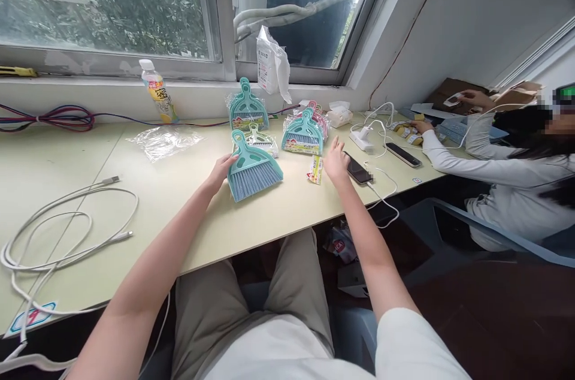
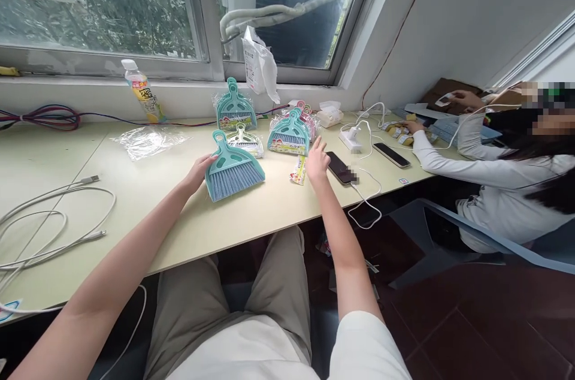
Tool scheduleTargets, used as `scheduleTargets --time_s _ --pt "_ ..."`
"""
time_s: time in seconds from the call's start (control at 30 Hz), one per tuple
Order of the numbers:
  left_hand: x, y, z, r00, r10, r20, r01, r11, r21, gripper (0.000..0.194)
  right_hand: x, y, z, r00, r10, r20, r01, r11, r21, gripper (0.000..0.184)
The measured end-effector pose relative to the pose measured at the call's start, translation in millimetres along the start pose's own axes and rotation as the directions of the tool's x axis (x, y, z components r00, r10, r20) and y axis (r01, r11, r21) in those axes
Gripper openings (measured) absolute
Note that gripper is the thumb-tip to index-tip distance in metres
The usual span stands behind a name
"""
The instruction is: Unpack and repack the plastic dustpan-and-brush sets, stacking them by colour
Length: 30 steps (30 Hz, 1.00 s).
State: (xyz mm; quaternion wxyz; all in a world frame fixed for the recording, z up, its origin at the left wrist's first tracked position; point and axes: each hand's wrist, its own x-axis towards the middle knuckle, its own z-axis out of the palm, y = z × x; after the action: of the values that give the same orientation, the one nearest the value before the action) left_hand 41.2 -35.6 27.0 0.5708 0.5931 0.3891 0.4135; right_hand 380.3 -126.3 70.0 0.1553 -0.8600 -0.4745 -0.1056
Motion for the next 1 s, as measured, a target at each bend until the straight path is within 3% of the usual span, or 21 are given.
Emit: scheduleTargets --time_s 0.1,0.17,0.23,0.3,0.37,0.53,0.83,0.9,1.0 --pt "0 2 6.9 0.999 0.045 -0.01 -0.045 0.999 0.015 0.052 -23 -49 -7 0.983 -0.136 -0.125 0.148 0.985 0.093 0.041" --pt "1 1 12.4 0.995 0.096 -0.003 -0.096 0.994 0.045 0.053 -45 -87 -4 0.934 -0.354 -0.049 0.357 0.916 0.183 0.031" --pt "2 0 18.3 0.988 0.155 -0.001 -0.155 0.984 0.091 0.055 -65 -123 3 0.854 -0.519 0.031 0.498 0.834 0.238 0.032" --pt "1 -1 23.3 0.978 0.204 -0.054 -0.191 0.966 0.176 0.055 -77 -150 11 0.841 -0.54 0.034 0.517 0.821 0.24 0.036" --pt "-1 -1 26.3 0.961 0.246 -0.124 -0.202 0.935 0.29 0.052 -79 -166 18 0.858 -0.512 0.037 0.487 0.836 0.252 0.038" --pt "-3 3 25.3 0.94 0.33 -0.089 -0.278 0.888 0.365 0.047 -59 -166 20 0.916 -0.395 0.064 0.331 0.838 0.435 0.027" --pt "-7 15 33.6 0.946 0.324 0.012 -0.304 0.873 0.382 0.047 -51 -147 16 0.941 -0.319 0.11 0.114 0.609 0.785 0.015" --pt "-1 13 26.2 0.953 0.296 -0.061 -0.244 0.874 0.421 0.045 -48 -140 6 0.928 -0.317 0.194 -0.003 0.514 0.858 0.017" --pt "10 11 -3.2 0.966 0.135 -0.218 -0.033 0.909 0.416 0.04 -37 -119 -18 0.904 -0.363 0.227 -0.089 0.357 0.93 0.02"
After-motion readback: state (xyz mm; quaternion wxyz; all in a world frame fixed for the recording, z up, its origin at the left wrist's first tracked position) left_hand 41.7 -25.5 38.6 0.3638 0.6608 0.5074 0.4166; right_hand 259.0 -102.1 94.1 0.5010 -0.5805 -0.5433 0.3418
